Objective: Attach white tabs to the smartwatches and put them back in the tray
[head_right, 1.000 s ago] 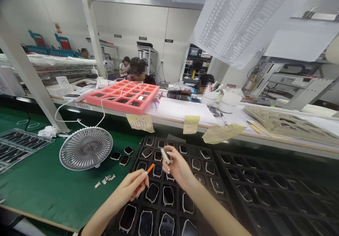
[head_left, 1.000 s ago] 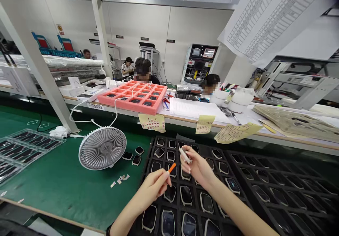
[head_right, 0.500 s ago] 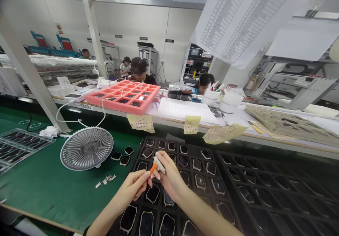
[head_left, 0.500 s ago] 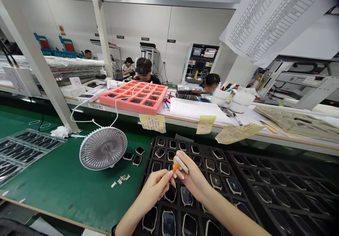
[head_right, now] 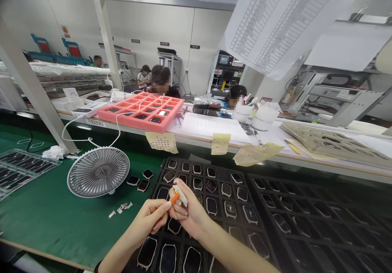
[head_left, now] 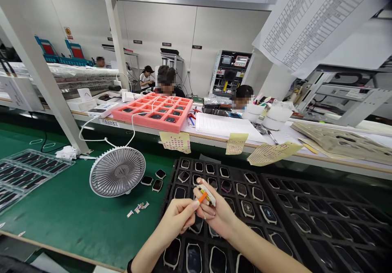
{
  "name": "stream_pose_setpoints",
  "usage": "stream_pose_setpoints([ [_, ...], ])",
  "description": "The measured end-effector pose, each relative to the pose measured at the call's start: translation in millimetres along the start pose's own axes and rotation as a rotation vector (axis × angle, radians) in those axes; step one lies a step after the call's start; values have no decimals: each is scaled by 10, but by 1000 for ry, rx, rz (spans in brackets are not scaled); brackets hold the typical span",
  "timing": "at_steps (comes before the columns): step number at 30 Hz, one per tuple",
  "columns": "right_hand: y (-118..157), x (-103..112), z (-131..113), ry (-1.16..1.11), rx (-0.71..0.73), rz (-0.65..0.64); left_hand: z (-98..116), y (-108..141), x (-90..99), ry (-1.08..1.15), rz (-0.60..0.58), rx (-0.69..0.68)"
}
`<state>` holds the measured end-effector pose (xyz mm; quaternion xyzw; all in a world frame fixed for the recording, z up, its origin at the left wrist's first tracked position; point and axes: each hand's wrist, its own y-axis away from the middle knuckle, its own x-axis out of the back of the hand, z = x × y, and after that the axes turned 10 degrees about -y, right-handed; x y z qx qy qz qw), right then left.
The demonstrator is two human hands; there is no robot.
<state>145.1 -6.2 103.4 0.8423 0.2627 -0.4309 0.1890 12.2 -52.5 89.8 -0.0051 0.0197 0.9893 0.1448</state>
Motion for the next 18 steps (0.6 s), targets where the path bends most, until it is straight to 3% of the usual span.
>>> stream_pose_setpoints([
  [4, 3, -21, 32, -83, -9, 32, -18, 3, -13, 1, -1, -27],
  [8, 21, -19, 55, 24, 86, 107, 6, -24, 2, -78, 187, -124],
  [10, 41, -6, 111, 123, 123, 154, 10, -52, -7, -125, 247, -167],
  [15, 38, 104, 244, 522, 249, 179, -81, -124, -27, -257, 266, -172],
  [18, -60, 312, 22, 834, 392, 268, -168, -98, 116, -281, 327, -132],
])
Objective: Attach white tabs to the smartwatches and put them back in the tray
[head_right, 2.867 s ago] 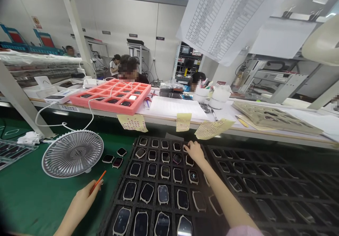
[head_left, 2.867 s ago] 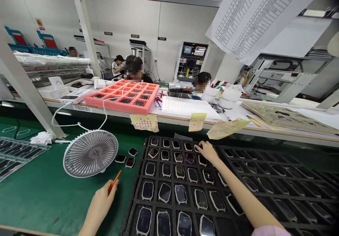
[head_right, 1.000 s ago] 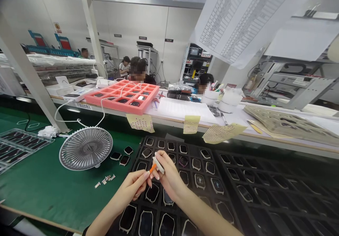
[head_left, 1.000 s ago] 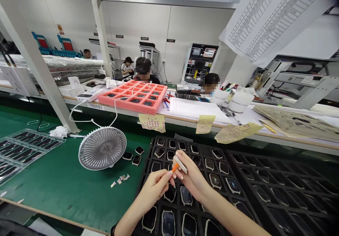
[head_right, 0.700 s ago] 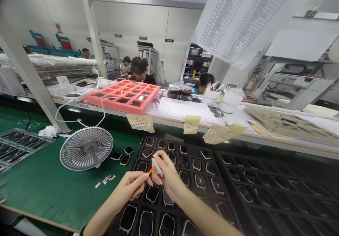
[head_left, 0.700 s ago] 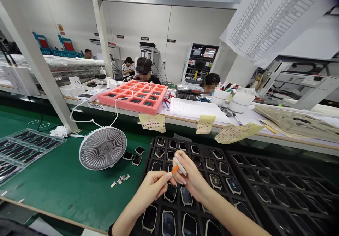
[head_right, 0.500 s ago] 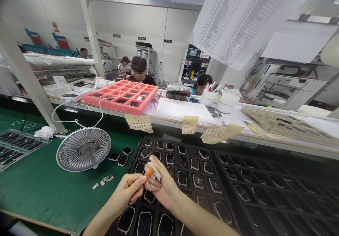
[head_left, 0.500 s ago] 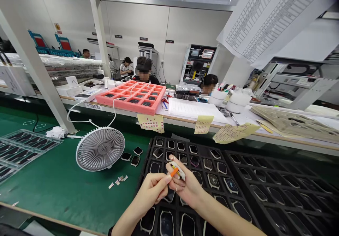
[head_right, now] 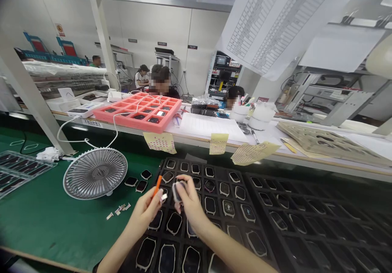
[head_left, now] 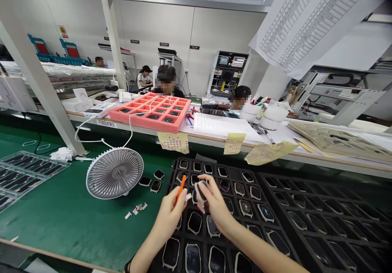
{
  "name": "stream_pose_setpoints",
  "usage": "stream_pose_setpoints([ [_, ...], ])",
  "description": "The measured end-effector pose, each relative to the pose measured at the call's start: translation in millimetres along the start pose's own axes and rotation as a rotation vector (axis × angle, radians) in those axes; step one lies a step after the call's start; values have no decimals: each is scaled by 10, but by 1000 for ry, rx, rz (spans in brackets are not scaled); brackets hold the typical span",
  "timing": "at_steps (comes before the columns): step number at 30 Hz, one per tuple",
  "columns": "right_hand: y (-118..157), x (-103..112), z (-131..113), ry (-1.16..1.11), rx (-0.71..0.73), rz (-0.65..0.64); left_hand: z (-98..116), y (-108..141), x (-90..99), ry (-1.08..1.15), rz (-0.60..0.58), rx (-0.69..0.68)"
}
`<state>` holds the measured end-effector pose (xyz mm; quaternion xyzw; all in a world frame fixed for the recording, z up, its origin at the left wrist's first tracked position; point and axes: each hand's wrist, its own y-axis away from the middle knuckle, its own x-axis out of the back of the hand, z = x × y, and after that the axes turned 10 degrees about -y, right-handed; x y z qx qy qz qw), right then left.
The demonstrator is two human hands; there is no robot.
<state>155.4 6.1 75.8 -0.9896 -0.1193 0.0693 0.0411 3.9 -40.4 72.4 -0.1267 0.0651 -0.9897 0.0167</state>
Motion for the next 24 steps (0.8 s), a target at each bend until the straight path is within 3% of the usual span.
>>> stream_pose_setpoints([
  [4, -524, 817, 2, 217, 147, 243, -269, 45, 403, -224, 201, 60],
  [7, -835, 1475, 96, 391, 190, 431, -514, 108, 677, -420, 218, 146],
  [9, -932, 1750, 223, 491, 184, 474, -647, 148, 771, -496, 215, 200],
  [15, -950, 1965, 501, 719, 155, 378, -759, 198, 804, -667, 178, 273],
  [24, -822, 2311, 435, 945, 86, 529, -848, 191, 810, -903, 110, 339],
])
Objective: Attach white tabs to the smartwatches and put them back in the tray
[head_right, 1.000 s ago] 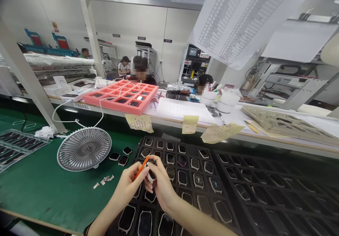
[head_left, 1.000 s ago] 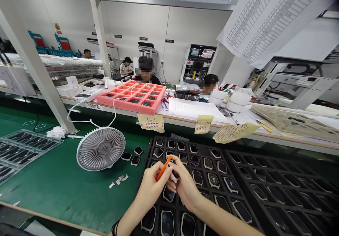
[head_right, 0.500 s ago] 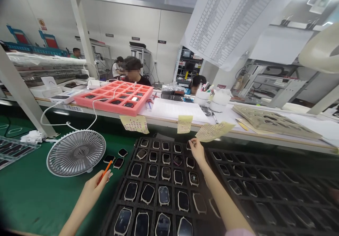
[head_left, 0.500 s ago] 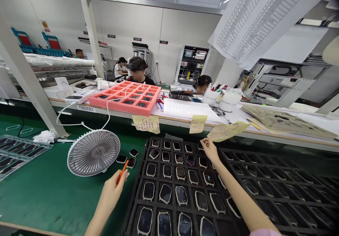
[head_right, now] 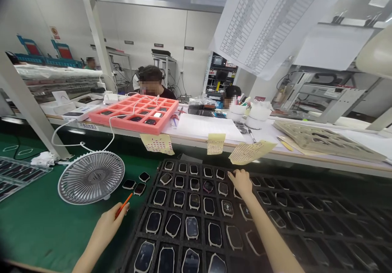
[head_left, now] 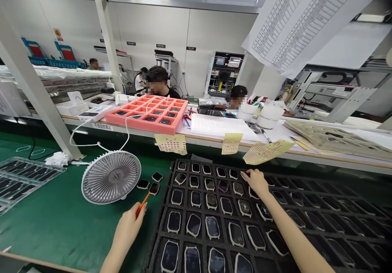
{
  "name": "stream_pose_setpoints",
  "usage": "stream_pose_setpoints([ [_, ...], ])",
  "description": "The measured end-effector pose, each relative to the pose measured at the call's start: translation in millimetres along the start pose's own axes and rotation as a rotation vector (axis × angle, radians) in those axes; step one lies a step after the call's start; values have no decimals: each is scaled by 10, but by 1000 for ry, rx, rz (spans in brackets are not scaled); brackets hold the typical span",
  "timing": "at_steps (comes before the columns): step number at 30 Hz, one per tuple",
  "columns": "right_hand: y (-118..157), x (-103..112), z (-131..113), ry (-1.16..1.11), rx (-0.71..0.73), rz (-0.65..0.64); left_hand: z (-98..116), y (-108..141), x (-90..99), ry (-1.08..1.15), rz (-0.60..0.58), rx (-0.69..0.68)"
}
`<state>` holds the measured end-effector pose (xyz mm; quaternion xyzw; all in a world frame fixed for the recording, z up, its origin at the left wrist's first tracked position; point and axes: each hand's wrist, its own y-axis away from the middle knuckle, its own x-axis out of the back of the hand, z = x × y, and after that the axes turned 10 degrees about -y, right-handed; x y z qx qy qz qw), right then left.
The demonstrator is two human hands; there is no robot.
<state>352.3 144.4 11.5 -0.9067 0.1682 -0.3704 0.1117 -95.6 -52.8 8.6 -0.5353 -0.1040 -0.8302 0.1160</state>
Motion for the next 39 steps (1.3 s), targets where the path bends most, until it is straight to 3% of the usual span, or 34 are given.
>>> stream_pose_setpoints([
  [7, 57, 62, -98, -158, -37, -54, -22, -19, -1, -71, -3, 44],
  [12, 311, 45, -597, -479, 66, -176, 80, 34, 61, 171, 43, 33],
  [16, 736, -111, -1253, -791, 28, -425, 609, 157, 131, 576, -112, -249],
  [19, 1055, -195, -1708, -1385, -258, -758, 1099, 244, 182, 804, -422, -348],
  [22, 1253, -215, -1971, -1552, -406, -860, 1395, 281, 223, 900, -510, -368],
  [39, 1345, -234, -2044, -1701, -483, -886, 1410, 254, 147, 987, -503, -379],
])
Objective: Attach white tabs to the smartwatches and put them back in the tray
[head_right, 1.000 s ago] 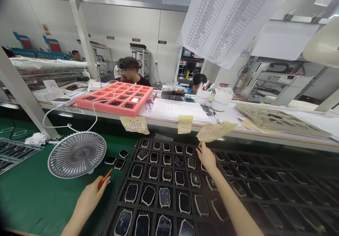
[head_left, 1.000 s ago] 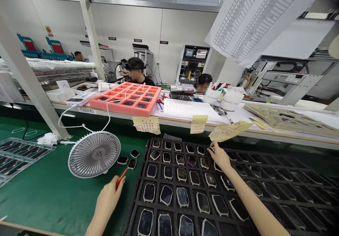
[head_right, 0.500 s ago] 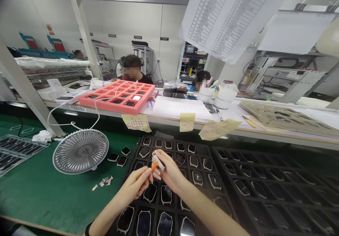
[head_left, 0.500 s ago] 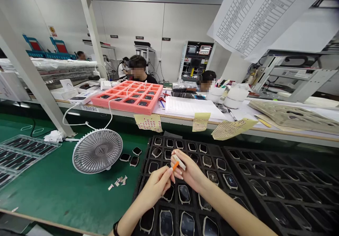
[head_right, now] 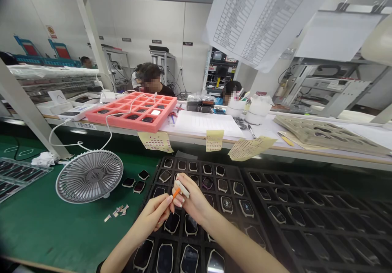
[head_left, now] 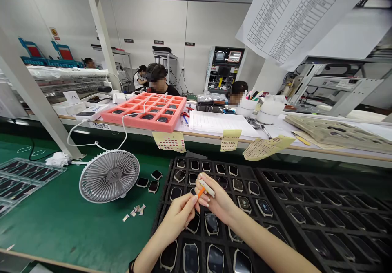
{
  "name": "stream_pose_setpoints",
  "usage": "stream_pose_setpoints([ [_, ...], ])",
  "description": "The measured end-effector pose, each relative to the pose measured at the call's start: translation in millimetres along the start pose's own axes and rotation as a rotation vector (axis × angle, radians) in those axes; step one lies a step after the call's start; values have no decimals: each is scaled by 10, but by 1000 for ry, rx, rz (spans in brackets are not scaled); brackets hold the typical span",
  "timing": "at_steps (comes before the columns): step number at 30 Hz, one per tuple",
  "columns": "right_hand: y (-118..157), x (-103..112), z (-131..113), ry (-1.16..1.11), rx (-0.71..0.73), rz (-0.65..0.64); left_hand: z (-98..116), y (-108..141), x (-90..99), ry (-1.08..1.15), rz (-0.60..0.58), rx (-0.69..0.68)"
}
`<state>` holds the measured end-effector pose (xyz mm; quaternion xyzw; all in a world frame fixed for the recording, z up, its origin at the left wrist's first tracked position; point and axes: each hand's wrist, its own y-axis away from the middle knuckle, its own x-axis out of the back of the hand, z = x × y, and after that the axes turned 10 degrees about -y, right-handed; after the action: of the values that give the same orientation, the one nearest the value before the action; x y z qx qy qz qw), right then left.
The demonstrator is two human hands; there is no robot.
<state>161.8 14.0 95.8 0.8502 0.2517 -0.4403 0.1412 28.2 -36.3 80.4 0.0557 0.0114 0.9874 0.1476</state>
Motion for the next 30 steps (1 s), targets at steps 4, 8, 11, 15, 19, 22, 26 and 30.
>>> stream_pose_setpoints([
  [4, -4, -12, 18, -3, 11, 2, -31, 10, 4, -29, 15, -25],
  [8, 12, -17, 20, 104, 63, 38, -40, 42, 2, -101, 75, -32],
  [11, 36, -28, -7, 239, 126, 79, -19, 70, 1, -124, 100, -21],
  [15, 58, -40, -24, 259, 125, 80, 32, 94, -4, -67, 40, 19],
  [19, 69, -24, 15, 238, 124, 69, 56, 88, -12, -29, 13, 17],
  [22, 68, -17, 17, 244, 132, 76, 45, 78, -1, -25, 18, 11],
  [26, 61, -37, -31, 322, 153, 67, 33, 84, 42, -21, -5, 55],
  [30, 97, -23, 129, 355, 110, 104, 90, 88, 31, 9, -55, 86],
])
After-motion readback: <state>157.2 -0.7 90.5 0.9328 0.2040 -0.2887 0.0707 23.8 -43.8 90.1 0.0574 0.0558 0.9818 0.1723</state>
